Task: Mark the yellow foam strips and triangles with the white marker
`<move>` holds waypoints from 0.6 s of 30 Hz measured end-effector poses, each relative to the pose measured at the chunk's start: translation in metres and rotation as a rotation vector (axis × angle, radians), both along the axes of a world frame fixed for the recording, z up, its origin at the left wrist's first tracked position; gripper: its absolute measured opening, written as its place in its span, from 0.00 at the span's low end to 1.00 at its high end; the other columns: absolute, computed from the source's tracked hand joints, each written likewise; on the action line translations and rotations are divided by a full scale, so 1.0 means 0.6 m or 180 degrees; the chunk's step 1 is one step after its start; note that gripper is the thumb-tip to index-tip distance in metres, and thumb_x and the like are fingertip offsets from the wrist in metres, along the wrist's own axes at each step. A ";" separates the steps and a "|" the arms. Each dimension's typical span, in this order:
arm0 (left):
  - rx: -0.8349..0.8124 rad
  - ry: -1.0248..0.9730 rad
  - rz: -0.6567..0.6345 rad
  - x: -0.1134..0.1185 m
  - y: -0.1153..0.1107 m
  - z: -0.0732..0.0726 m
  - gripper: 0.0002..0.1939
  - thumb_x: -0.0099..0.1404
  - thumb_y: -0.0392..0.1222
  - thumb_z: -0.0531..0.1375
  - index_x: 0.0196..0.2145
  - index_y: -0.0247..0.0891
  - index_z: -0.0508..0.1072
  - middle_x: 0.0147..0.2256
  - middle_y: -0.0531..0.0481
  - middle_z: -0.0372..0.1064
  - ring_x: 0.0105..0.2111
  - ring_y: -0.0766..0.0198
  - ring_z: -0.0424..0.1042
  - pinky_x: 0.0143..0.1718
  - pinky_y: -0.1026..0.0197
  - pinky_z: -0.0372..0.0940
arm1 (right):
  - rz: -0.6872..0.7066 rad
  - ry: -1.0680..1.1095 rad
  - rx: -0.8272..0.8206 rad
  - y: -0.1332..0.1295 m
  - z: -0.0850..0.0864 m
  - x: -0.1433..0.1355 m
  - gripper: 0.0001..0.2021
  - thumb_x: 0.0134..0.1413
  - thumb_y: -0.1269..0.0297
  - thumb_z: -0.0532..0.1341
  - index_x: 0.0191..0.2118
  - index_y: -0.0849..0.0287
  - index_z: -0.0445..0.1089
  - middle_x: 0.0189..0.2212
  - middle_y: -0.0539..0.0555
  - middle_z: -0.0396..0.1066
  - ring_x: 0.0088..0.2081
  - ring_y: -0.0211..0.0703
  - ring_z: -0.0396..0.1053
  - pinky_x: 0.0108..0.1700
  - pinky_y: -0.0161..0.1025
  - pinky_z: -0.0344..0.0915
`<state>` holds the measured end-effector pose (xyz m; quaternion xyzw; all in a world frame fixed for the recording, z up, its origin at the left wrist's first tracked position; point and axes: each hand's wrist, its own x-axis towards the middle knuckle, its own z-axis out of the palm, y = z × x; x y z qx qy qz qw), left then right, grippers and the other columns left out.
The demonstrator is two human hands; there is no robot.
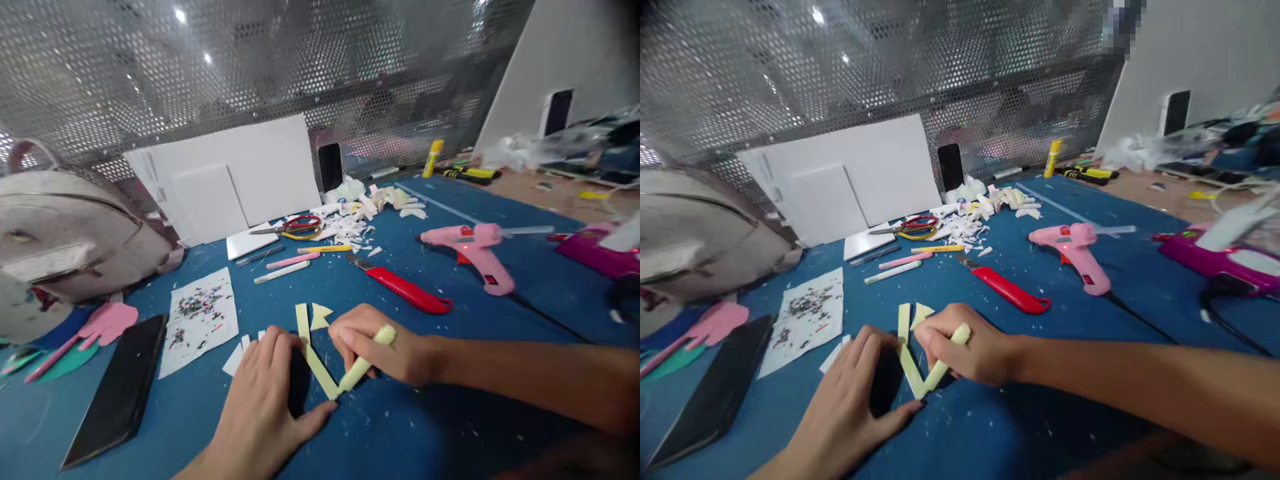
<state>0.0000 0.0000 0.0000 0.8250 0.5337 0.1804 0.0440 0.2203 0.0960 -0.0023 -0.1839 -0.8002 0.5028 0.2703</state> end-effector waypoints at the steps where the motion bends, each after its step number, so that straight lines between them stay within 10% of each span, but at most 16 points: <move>1: 0.0017 0.0008 -0.0010 0.001 0.001 0.000 0.27 0.64 0.56 0.67 0.49 0.41 0.58 0.42 0.46 0.63 0.38 0.50 0.69 0.35 0.49 0.67 | -0.0001 -0.0004 -0.0003 0.000 0.001 0.000 0.27 0.71 0.51 0.46 0.23 0.60 0.64 0.16 0.49 0.63 0.18 0.35 0.61 0.24 0.32 0.60; 18: 0.0046 0.0013 -0.0061 0.003 0.006 -0.001 0.26 0.65 0.57 0.65 0.48 0.40 0.59 0.42 0.46 0.63 0.39 0.50 0.69 0.36 0.48 0.66 | 0.0138 -0.0013 0.0162 0.000 0.009 0.002 0.27 0.72 0.55 0.45 0.22 0.60 0.64 0.17 0.49 0.64 0.20 0.35 0.62 0.29 0.35 0.62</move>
